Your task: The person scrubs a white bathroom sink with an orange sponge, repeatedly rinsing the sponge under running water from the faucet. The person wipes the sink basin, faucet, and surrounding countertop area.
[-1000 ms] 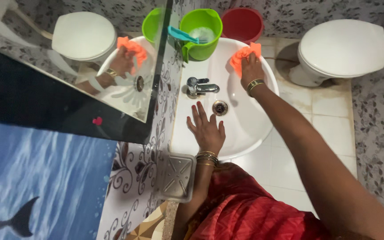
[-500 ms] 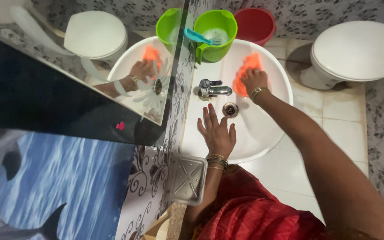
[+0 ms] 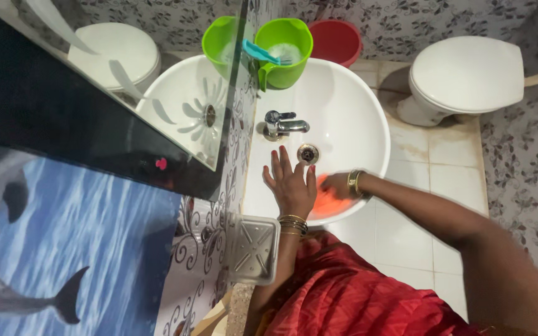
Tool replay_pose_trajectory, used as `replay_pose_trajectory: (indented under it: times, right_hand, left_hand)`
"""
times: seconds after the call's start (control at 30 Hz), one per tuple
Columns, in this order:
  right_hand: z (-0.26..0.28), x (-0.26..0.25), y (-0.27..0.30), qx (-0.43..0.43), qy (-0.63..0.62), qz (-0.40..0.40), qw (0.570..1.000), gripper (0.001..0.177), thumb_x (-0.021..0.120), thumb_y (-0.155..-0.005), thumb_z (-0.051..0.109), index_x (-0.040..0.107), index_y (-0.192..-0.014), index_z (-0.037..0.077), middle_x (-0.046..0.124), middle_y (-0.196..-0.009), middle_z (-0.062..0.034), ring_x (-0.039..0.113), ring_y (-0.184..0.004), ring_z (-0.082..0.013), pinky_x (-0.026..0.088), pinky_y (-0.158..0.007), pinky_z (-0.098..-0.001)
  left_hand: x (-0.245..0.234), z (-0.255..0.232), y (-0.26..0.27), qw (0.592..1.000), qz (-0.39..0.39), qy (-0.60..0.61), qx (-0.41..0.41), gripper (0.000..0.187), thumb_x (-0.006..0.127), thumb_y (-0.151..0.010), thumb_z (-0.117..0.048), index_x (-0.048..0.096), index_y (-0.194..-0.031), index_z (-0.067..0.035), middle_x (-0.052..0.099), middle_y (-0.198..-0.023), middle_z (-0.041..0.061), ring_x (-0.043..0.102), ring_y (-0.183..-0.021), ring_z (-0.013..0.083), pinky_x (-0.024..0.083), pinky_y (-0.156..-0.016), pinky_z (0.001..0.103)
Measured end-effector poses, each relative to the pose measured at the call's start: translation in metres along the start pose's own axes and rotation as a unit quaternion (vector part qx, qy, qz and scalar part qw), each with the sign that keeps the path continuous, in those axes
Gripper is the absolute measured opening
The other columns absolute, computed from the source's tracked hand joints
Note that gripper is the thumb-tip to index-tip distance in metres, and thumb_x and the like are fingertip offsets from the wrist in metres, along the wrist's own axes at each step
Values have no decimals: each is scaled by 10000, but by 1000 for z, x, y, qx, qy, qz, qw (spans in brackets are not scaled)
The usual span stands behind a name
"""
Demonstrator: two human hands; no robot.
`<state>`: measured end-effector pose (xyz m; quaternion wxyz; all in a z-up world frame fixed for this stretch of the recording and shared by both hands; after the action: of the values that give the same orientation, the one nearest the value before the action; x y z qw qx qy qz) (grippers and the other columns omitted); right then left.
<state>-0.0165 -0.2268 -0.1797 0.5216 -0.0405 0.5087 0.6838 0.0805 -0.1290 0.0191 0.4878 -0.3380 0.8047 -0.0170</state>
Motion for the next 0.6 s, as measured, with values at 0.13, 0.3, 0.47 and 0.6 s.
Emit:
replay_pose_trajectory:
  times: [0.13,0.3,0.47,0.6]
  right_hand:
    - [-59,-103,61,270,433,-125,851,373,647,-923,229,693,-1272,107,517,-1494,-136,350,-1477,-404,248,-1146,-660]
    - [-75,-32,19,251,309,-107,911,435,644,-887,177,652,-1304,54,486,-1491,-196,517,-1313,-377,418,-1019,-571]
    - [55,53,-20,-112,-44,-99,988,253,572,-937,244,703,-1015,43,748,-928,-196,688,-816,-354,546,-810,-450]
    - [42,33,18,-22,-1,-116,993,352,600,-855,232,685,-1184,143,736,-1005,-187,693,-901,-357,535,-843,-466]
  left_hand:
    - [5,1,0,1000,13,-12,-5,341,590,-970,-346,753,-1069,-63,391,-1579,288,255,-1517,449,147,-1170,669]
    - [7,3,2,1000,9,0,-12,323,587,-976,-338,763,-1061,-81,406,-1576,276,256,-1526,439,140,-1182,666]
    - [8,7,1,1000,-11,18,-19,304,585,-977,-327,772,-1034,-94,442,-1562,244,289,-1508,414,134,-1182,637]
    - [10,9,0,999,-21,30,-24,255,587,-978,-292,785,-1017,-137,501,-1549,186,329,-1513,374,141,-1202,604]
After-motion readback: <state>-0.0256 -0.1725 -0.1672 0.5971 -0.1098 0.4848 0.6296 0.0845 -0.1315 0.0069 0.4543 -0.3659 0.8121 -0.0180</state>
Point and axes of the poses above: each hand's wrist, its own y-axis away from the middle knuckle, its own x-axis out of the palm, z = x × y, the point moved 10 cm from there along -y, towards the middle knuckle
